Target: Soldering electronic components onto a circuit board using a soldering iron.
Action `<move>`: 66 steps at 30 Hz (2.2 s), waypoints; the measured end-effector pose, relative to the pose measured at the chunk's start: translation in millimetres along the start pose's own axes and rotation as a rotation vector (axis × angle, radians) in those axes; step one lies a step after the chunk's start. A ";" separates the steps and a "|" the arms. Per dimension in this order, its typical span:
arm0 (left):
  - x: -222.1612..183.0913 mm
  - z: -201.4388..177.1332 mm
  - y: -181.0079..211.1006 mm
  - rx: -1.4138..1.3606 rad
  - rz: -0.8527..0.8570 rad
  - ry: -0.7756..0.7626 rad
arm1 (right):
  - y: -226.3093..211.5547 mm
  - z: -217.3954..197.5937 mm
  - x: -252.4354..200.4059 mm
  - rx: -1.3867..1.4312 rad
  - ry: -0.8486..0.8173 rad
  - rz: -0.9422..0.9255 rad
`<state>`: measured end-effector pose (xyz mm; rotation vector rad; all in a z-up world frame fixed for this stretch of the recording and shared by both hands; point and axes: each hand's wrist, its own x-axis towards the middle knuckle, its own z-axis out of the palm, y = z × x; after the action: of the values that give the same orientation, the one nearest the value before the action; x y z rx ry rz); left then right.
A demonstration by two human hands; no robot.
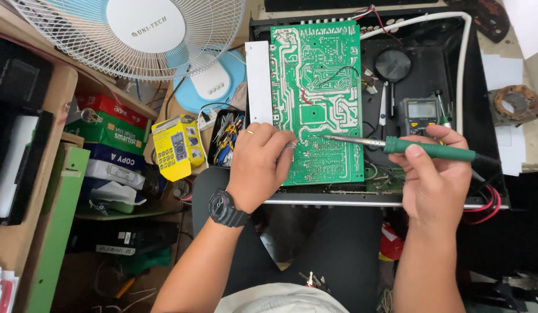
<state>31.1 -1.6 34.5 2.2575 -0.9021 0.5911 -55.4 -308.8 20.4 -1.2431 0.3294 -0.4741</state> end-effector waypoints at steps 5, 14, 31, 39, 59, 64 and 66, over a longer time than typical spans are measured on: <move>0.6 1.0 -3.8 0.030 0.014 -0.020 | -0.8 0.3 -1.2 -0.014 0.001 -0.017; 1.4 4.3 -7.3 0.042 0.005 -0.035 | 2.1 -3.8 -3.1 -0.076 -0.002 -0.030; 2.8 3.5 -7.1 0.086 -0.001 -0.063 | 9.1 -8.8 -6.7 -0.109 0.010 -0.057; 1.6 5.2 -9.5 0.117 -0.002 -0.061 | 9.6 -9.0 -4.9 -0.102 0.012 -0.088; -0.5 8.9 -11.1 0.117 0.020 -0.022 | 4.7 -1.4 -3.7 -0.020 0.051 -0.085; -0.4 9.7 -11.4 0.105 0.018 -0.019 | 4.5 -0.3 -3.7 -0.014 0.052 -0.093; -1.2 10.0 -11.1 0.106 0.015 -0.017 | 4.9 -0.7 -4.0 -0.009 0.050 -0.098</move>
<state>40.2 -1.7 22.5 2.3551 -0.9168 0.6408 -58.3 -306.1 15.5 -1.2618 0.3142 -0.5885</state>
